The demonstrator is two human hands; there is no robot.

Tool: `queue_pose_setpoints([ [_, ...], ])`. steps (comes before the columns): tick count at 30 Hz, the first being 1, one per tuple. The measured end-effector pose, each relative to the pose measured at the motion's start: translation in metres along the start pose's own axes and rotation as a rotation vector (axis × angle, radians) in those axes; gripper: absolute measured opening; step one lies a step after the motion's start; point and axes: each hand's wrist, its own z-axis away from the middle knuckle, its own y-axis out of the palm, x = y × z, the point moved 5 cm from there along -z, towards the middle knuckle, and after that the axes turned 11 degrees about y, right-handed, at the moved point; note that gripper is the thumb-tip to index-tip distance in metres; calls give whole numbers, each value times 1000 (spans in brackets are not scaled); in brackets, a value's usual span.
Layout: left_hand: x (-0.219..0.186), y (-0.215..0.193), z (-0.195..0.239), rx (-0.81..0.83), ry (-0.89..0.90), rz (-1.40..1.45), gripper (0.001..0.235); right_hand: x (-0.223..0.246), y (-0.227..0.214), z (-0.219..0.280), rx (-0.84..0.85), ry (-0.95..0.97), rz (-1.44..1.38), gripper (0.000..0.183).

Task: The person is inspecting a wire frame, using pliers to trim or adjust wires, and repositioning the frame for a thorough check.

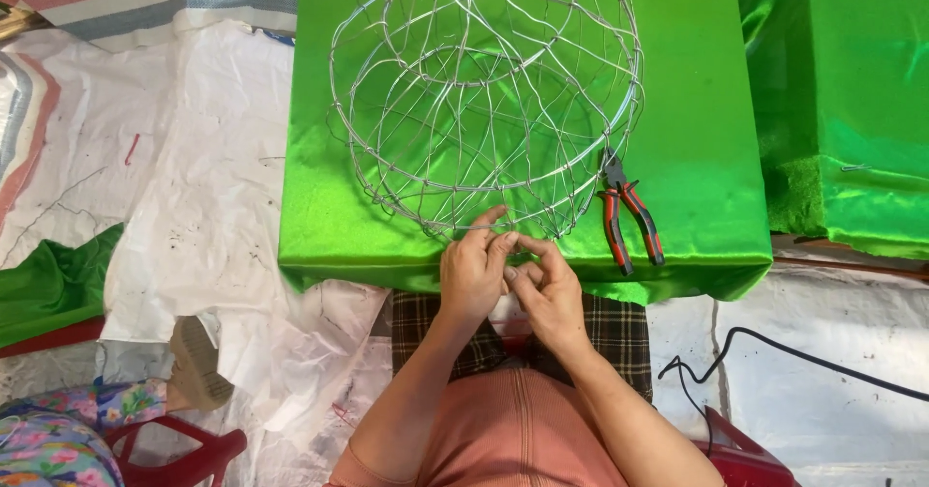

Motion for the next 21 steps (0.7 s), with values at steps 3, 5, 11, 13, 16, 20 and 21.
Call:
queue_pose_setpoints([
  [3, -26, -4, 5, 3, 21, -14, 42, -17, -9, -1, 4, -17, -57, 36],
  [5, -20, -4, 10, 26, 45, -42, 51, -6, -8, 3, 12, -27, -55, 36],
  [11, -5, -29, 12, 42, 95, 34, 74, 28, -30, 9, -56, -161, 105, 39],
  [13, -1, -37, 9, -28, 124, 142, 70, 34, -48, 6, -96, -177, 99, 35],
  [16, -1, -49, 1, -123, 166, 240, 58, 37, -72, 1, -210, -157, 21, 27],
  [20, 16, -77, -4, -349, 153, 355, 54, 35, -84, -6, -227, -150, 40, 26],
  [21, 24, -84, -4, -410, 152, 378, 51, 31, -85, -7, -222, -133, 37, 26],
])
